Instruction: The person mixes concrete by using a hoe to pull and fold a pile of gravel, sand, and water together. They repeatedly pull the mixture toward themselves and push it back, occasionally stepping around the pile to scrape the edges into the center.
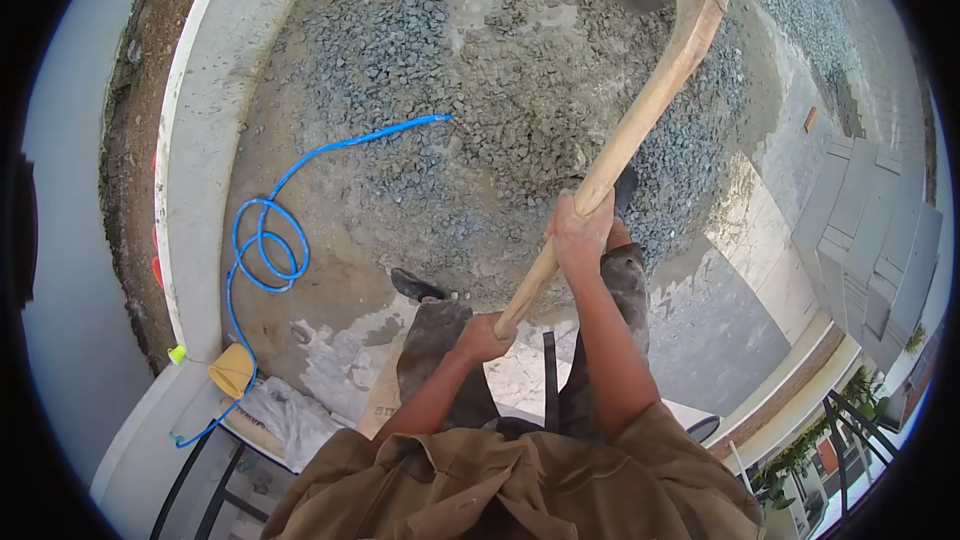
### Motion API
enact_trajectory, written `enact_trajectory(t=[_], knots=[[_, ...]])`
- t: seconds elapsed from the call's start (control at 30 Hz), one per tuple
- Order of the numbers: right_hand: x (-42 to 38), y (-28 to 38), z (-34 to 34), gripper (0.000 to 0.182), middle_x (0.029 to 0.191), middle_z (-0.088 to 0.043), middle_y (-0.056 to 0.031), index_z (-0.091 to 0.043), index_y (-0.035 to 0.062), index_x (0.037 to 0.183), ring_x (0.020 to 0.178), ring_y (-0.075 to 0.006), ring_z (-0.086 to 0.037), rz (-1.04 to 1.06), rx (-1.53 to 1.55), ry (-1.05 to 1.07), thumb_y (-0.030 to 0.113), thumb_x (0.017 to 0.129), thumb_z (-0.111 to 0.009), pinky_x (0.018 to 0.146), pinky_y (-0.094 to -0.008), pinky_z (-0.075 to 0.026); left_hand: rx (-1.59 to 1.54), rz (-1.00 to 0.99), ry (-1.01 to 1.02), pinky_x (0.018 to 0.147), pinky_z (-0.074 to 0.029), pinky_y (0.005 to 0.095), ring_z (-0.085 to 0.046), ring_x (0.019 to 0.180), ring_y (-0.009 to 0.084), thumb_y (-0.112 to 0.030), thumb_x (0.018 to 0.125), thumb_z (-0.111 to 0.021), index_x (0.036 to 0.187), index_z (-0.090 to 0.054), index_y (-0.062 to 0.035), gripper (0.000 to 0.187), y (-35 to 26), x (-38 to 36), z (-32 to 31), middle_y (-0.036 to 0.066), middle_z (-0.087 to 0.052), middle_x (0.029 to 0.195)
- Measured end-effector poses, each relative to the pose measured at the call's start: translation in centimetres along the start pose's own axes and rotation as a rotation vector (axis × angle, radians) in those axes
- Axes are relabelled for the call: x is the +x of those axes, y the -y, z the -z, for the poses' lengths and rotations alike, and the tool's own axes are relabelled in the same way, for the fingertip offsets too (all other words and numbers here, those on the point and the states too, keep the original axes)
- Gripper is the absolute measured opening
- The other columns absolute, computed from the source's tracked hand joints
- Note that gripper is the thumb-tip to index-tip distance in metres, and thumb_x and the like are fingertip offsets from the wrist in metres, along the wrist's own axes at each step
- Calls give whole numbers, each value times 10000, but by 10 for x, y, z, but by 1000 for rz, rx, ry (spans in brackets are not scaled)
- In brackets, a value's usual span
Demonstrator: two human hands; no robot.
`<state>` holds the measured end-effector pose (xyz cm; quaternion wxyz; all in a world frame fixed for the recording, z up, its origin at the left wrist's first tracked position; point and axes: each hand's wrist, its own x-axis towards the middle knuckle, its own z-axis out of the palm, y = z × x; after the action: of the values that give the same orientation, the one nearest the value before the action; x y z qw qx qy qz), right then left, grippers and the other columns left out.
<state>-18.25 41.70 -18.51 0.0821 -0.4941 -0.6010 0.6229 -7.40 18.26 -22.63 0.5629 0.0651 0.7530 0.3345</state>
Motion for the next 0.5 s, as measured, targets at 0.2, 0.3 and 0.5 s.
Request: enact_trajectory(t=[0.2, 0.3, 0.5], knots=[[33, -179, -29, 288, 703, -504, -65, -397, 64, 1067, 442, -181, -524, -477, -175, 53, 70, 864, -601, 371, -327, -460, 124, 240, -33, 799, -532, 477, -667, 872, 414, -335, 780, -653, 941, -672, 11, 382, 26, -38, -30, 257, -683, 882], [18, -168, -15, 295, 717, -495, -55, -420, 68, 1080, 467, -170, -517, -486, -89, 105, 62, 853, -608, 396, -324, -475, 84, 264, -6, 822, -524, 488, -656, 901, 429, -342, 790, -638, 949, -663, 18, 394, 19, -48, -44, 269, -673, 897], [-62, -107, 7, 325, 766, -537, -66, -436, 14, 1120, 488, -144, -537, -299, -96, 160, 53, 854, -618, 432, -288, -465, -104, 283, 25, 786, -531, 497, -662, 863, 406, -334, 810, -632, 966, -683, -81, 301, 55, -83, -91, 219, -685, 889]])
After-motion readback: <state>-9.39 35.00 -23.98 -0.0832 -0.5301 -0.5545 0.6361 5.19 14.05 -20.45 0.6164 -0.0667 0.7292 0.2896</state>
